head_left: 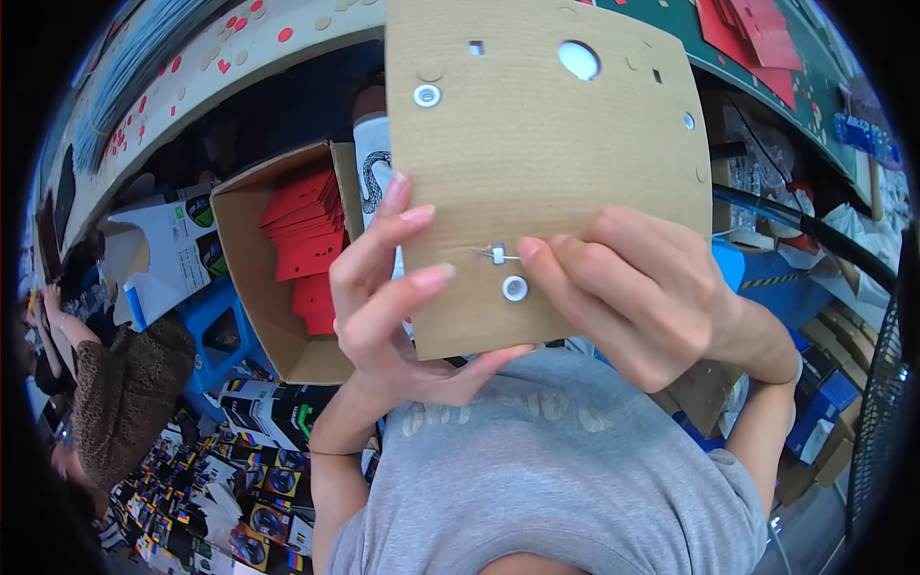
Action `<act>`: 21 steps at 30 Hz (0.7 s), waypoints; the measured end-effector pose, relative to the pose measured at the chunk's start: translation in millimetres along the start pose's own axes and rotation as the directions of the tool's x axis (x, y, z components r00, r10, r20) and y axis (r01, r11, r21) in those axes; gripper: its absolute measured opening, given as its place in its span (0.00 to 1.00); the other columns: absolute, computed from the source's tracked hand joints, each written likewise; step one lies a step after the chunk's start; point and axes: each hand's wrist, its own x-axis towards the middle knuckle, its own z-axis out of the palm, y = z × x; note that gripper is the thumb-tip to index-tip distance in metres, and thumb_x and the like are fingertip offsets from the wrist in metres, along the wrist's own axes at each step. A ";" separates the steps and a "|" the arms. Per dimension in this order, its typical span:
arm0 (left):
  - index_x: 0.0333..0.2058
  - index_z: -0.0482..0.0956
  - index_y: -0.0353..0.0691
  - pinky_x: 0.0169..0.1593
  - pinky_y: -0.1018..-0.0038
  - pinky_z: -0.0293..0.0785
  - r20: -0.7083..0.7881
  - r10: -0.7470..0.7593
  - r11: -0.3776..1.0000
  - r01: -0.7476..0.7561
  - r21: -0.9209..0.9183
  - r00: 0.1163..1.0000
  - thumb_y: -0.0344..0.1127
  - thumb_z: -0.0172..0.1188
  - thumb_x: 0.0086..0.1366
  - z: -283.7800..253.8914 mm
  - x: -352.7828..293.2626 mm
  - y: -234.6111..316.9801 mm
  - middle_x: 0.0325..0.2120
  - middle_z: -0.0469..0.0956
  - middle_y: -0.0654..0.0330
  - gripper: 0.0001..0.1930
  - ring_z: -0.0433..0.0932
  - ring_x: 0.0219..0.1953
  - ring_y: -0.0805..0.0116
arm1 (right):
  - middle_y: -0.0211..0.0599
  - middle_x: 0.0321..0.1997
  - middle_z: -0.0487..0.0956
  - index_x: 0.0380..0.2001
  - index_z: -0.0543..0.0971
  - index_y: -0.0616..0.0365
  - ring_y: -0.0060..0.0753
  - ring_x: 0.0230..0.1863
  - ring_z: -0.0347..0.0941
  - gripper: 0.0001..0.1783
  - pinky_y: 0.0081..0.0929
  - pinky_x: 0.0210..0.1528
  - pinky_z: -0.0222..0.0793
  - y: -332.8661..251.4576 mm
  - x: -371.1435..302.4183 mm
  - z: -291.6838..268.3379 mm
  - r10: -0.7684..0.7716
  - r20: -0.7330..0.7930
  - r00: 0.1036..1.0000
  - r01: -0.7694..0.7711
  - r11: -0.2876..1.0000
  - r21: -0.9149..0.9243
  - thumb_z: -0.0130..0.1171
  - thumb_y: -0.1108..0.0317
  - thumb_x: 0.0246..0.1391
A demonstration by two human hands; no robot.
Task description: Threading wires through a cardboard base and attaching it to a circular LED panel to assemble light fixtures.
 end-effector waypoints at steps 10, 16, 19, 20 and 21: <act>0.67 0.57 0.36 0.68 0.45 0.64 -0.017 -0.156 0.987 0.156 0.038 0.988 0.50 0.84 0.45 -4.5 2.6 16.5 0.58 0.68 0.44 0.57 0.68 0.66 0.41 | 0.36 0.24 0.72 0.31 0.82 0.78 0.29 0.23 0.71 0.20 0.22 0.21 0.69 -4.8 7.3 5.6 -0.062 0.031 0.998 0.063 0.997 -0.048 0.65 0.78 0.27; 0.41 0.87 0.37 0.74 0.43 0.44 0.120 -0.214 0.917 0.157 0.366 0.969 0.40 0.81 0.46 -28.9 44.7 30.1 0.45 0.84 0.55 0.23 0.74 0.63 0.43 | 0.37 0.30 0.75 0.34 0.83 0.74 0.31 0.28 0.74 0.24 0.25 0.24 0.73 -6.0 -2.7 12.1 0.072 -0.040 0.997 -0.070 0.995 0.066 0.63 0.75 0.25; 0.33 0.87 0.35 0.74 0.44 0.48 0.187 -0.198 0.962 0.154 0.225 0.962 0.31 0.78 0.46 -30.0 48.5 20.6 0.45 0.84 0.53 0.14 0.73 0.64 0.42 | 0.38 0.32 0.76 0.35 0.84 0.73 0.33 0.30 0.76 0.24 0.26 0.27 0.75 -10.7 -0.3 8.2 0.090 -0.027 0.996 -0.089 0.996 0.030 0.64 0.74 0.26; 0.29 0.86 0.36 0.73 0.46 0.52 0.160 -0.221 0.965 0.191 0.181 0.962 0.24 0.75 0.47 -27.2 53.7 23.8 0.42 0.85 0.53 0.09 0.75 0.62 0.41 | 0.38 0.33 0.77 0.36 0.84 0.73 0.34 0.31 0.76 0.24 0.27 0.28 0.76 -12.3 -1.5 5.4 0.108 0.016 0.994 -0.108 0.994 -0.009 0.66 0.73 0.29; 0.29 0.86 0.36 0.73 0.46 0.52 0.159 -0.221 0.965 0.192 0.178 0.962 0.24 0.75 0.47 -28.3 56.5 23.6 0.42 0.85 0.53 0.09 0.75 0.62 0.41 | 0.38 0.33 0.77 0.36 0.84 0.73 0.34 0.31 0.76 0.24 0.27 0.28 0.76 -13.7 -4.5 7.4 0.108 0.019 0.994 -0.108 0.994 -0.010 0.66 0.73 0.29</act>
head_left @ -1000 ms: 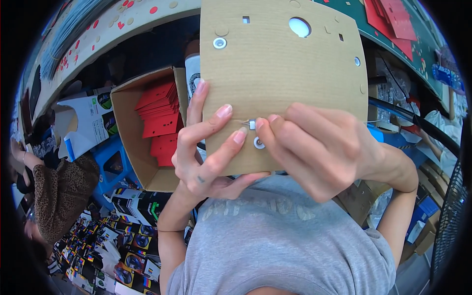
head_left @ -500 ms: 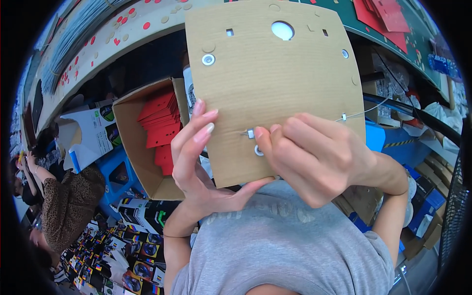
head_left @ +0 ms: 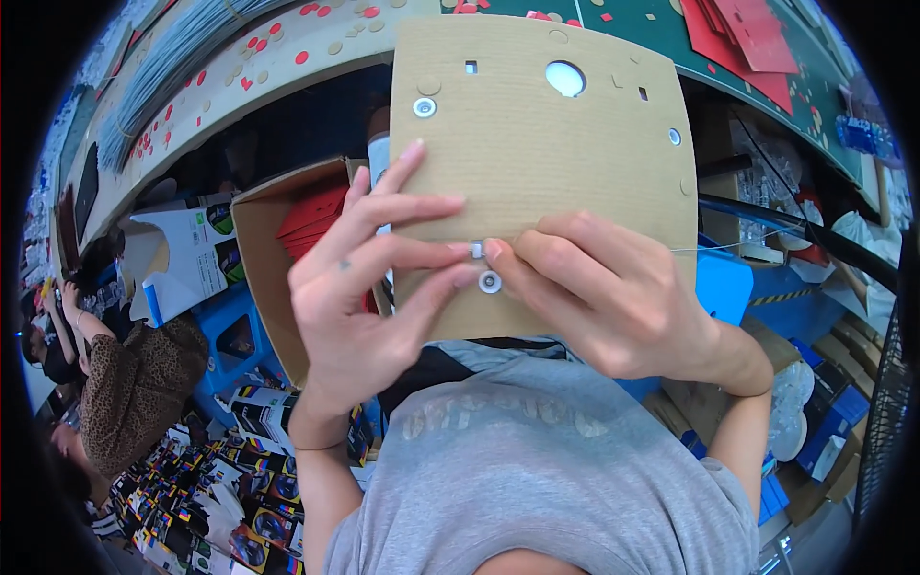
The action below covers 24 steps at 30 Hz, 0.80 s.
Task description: Threading wires through a cardboard base and attaching it to a circular LED panel to assemble light fixtures.
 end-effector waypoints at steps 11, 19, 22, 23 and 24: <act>0.24 0.78 0.32 0.53 0.54 0.84 0.125 0.332 0.943 -0.330 -0.034 0.935 0.19 0.72 0.51 -1.2 16.3 -15.2 0.26 0.82 0.54 0.09 0.87 0.45 0.50 | 0.40 0.42 0.81 0.43 0.86 0.64 0.38 0.39 0.79 0.31 0.33 0.38 0.78 1.8 -16.1 -4.1 0.081 -0.001 0.997 -0.081 0.992 0.102 0.73 0.52 0.38; 0.27 0.79 0.31 0.53 0.49 0.83 0.047 0.345 0.931 -0.336 -0.144 0.937 0.18 0.72 0.51 -2.4 7.1 -28.9 0.27 0.82 0.51 0.09 0.87 0.43 0.46 | 0.36 0.44 0.80 0.44 0.86 0.60 0.36 0.45 0.78 0.33 0.31 0.39 0.75 0.5 -12.2 -0.9 0.109 0.005 0.994 -0.109 0.993 0.036 0.71 0.51 0.33; 0.27 0.79 0.32 0.53 0.48 0.82 0.026 0.342 0.931 -0.335 -0.142 0.939 0.18 0.73 0.51 -3.5 3.2 -31.0 0.27 0.82 0.50 0.09 0.87 0.43 0.45 | 0.34 0.45 0.79 0.43 0.85 0.61 0.34 0.47 0.77 0.34 0.31 0.41 0.75 0.8 -16.4 2.2 0.094 -0.030 0.995 -0.093 0.995 0.029 0.71 0.52 0.29; 0.27 0.79 0.32 0.53 0.48 0.82 0.025 0.347 0.930 -0.340 -0.140 0.938 0.18 0.73 0.52 -3.2 3.1 -29.8 0.27 0.82 0.50 0.09 0.87 0.43 0.46 | 0.33 0.46 0.79 0.43 0.86 0.61 0.34 0.48 0.77 0.35 0.31 0.41 0.75 0.5 -17.8 1.1 0.083 -0.028 0.996 -0.082 0.997 0.006 0.71 0.51 0.29; 0.27 0.79 0.32 0.53 0.48 0.82 0.024 0.352 0.928 -0.346 -0.138 0.936 0.18 0.73 0.52 -2.8 3.1 -28.6 0.27 0.82 0.50 0.10 0.87 0.43 0.46 | 0.33 0.46 0.79 0.43 0.86 0.61 0.34 0.48 0.77 0.35 0.31 0.41 0.75 0.5 -17.3 -0.5 0.086 -0.028 0.996 -0.086 0.996 0.002 0.71 0.51 0.29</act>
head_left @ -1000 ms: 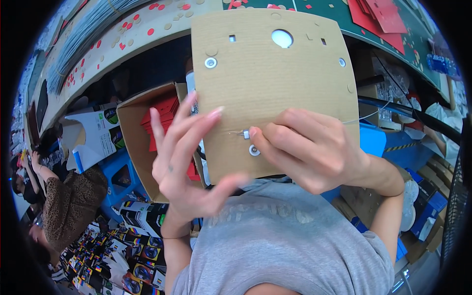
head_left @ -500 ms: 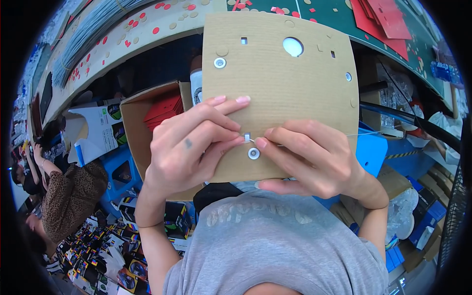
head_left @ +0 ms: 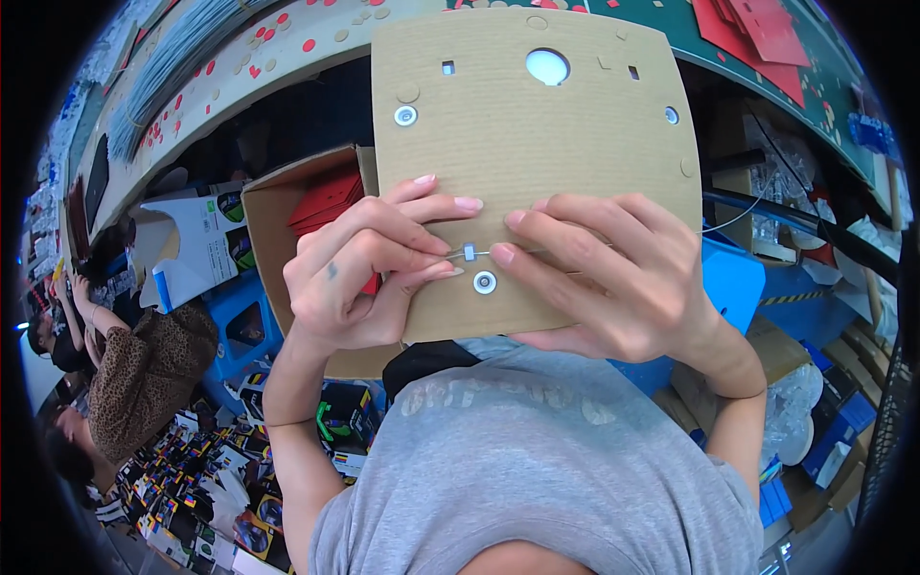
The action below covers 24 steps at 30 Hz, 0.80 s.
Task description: Threading wires through a cardboard base and attaching it to a circular LED panel to assemble light fixtures.
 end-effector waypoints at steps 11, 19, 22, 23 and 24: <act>0.30 0.80 0.32 0.61 0.49 0.76 0.089 -0.081 0.996 0.076 0.054 0.993 0.21 0.75 0.50 -4.8 4.5 7.0 0.31 0.83 0.51 0.11 0.84 0.50 0.42 | 0.40 0.43 0.83 0.44 0.86 0.61 0.40 0.43 0.81 0.27 0.32 0.38 0.80 4.9 -13.5 -15.2 0.146 -0.041 0.988 -0.140 0.983 0.120 0.72 0.62 0.37; 0.27 0.81 0.32 0.56 0.46 0.80 0.068 0.011 0.999 -0.014 0.041 0.998 0.18 0.73 0.51 3.0 2.3 4.6 0.28 0.82 0.53 0.09 0.86 0.45 0.44 | 0.49 0.31 0.82 0.34 0.85 0.74 0.39 0.32 0.81 0.25 0.30 0.30 0.78 -15.3 -8.9 -23.5 -0.071 0.091 0.993 0.095 0.953 -0.287 0.59 0.74 0.25; 0.26 0.80 0.31 0.55 0.47 0.81 0.042 0.039 0.999 -0.040 0.033 0.998 0.17 0.72 0.51 9.4 1.7 4.7 0.27 0.82 0.52 0.08 0.86 0.45 0.43 | 0.48 0.30 0.81 0.34 0.85 0.75 0.40 0.31 0.81 0.24 0.30 0.29 0.77 -13.7 -12.2 -20.1 -0.122 0.088 0.989 0.147 0.914 -0.377 0.60 0.74 0.26; 0.26 0.80 0.31 0.55 0.47 0.81 0.044 0.036 0.999 -0.038 0.034 0.998 0.17 0.72 0.51 11.3 1.7 3.9 0.27 0.82 0.52 0.08 0.86 0.45 0.43 | 0.48 0.30 0.81 0.34 0.85 0.75 0.40 0.31 0.81 0.24 0.30 0.29 0.77 -13.7 -10.9 -19.5 -0.122 0.087 0.989 0.146 0.916 -0.375 0.60 0.74 0.26; 0.26 0.79 0.31 0.54 0.47 0.82 0.032 0.061 0.998 -0.061 0.019 0.998 0.17 0.71 0.52 13.2 2.4 2.3 0.27 0.81 0.51 0.08 0.87 0.44 0.43 | 0.47 0.29 0.80 0.32 0.84 0.75 0.39 0.30 0.80 0.24 0.29 0.28 0.77 -14.0 -8.1 -19.4 -0.147 0.113 0.983 0.178 0.914 -0.365 0.60 0.74 0.25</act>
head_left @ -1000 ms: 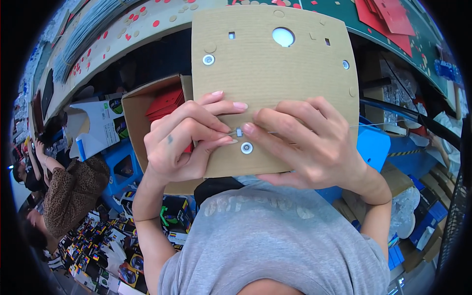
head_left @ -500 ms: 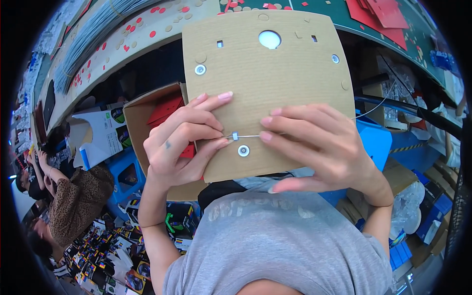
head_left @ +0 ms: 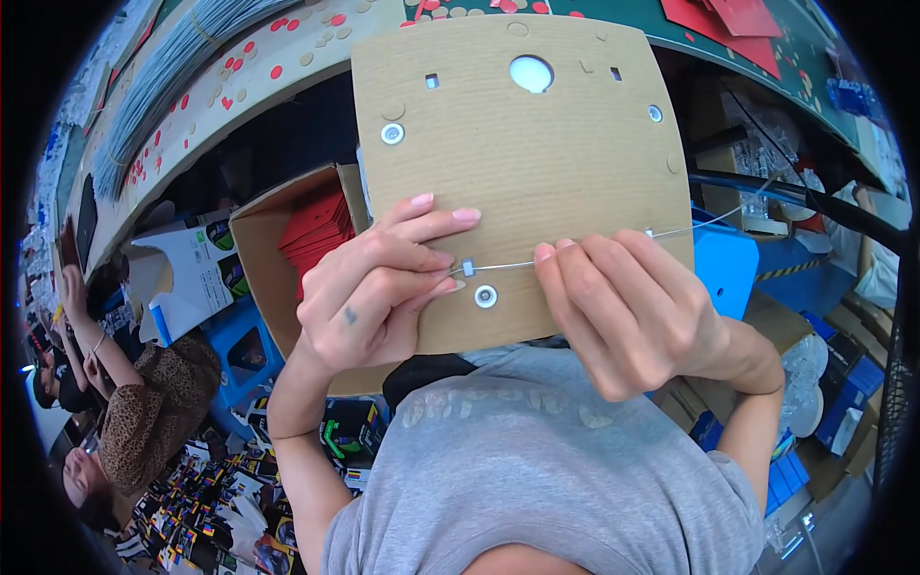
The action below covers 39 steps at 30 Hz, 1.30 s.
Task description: Threading wires through a cardboard base and attaching it to a circular LED panel to assemble light fixtures.
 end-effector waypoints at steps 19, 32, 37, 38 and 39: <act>0.30 0.85 0.30 0.62 0.46 0.73 -0.026 -0.058 0.997 0.057 -0.043 0.998 0.18 0.70 0.51 -8.4 6.0 -11.5 0.30 0.85 0.51 0.07 0.87 0.43 0.49 | 0.40 0.42 0.80 0.44 0.86 0.65 0.40 0.41 0.76 0.32 0.33 0.38 0.77 3.1 1.4 20.1 0.321 -0.047 0.946 -0.267 0.853 0.448 0.73 0.50 0.40; 0.29 0.78 0.31 0.59 0.52 0.75 -0.115 -0.235 0.958 0.211 -0.193 0.965 0.18 0.62 0.57 -5.9 11.3 -2.4 0.33 0.83 0.49 0.03 0.85 0.44 0.52 | 0.33 0.51 0.73 0.57 0.80 0.57 0.35 0.53 0.71 0.40 0.34 0.50 0.69 -10.3 6.2 11.5 0.271 0.149 0.951 -0.307 0.884 0.352 0.74 0.53 0.36; 0.54 0.73 0.33 0.69 0.57 0.61 -0.064 -0.433 0.890 0.437 0.128 0.899 0.21 0.61 0.60 -0.6 21.8 1.2 0.60 0.70 0.43 0.21 0.65 0.69 0.45 | 0.33 0.45 0.76 0.55 0.83 0.54 0.37 0.45 0.73 0.37 0.38 0.47 0.70 -15.8 -0.4 4.7 0.281 0.053 0.958 -0.278 0.873 0.401 0.72 0.48 0.42; 0.63 0.67 0.34 0.71 0.58 0.58 -0.087 -0.561 0.823 0.566 0.054 0.823 0.22 0.61 0.61 0.0 19.9 2.5 0.64 0.66 0.42 0.30 0.60 0.72 0.45 | 0.33 0.40 0.77 0.53 0.83 0.55 0.37 0.41 0.74 0.34 0.37 0.44 0.71 -11.6 -7.8 -0.8 0.255 0.006 0.967 -0.223 0.835 0.503 0.71 0.46 0.47; 0.71 0.54 0.37 0.73 0.52 0.50 0.014 -0.581 0.809 0.576 0.121 0.814 0.26 0.61 0.62 -8.4 12.7 -1.0 0.70 0.58 0.44 0.40 0.52 0.75 0.46 | 0.32 0.36 0.78 0.51 0.84 0.55 0.34 0.38 0.75 0.29 0.35 0.40 0.71 -7.8 -23.1 -6.3 0.412 -0.055 0.910 -0.343 0.819 0.460 0.67 0.46 0.54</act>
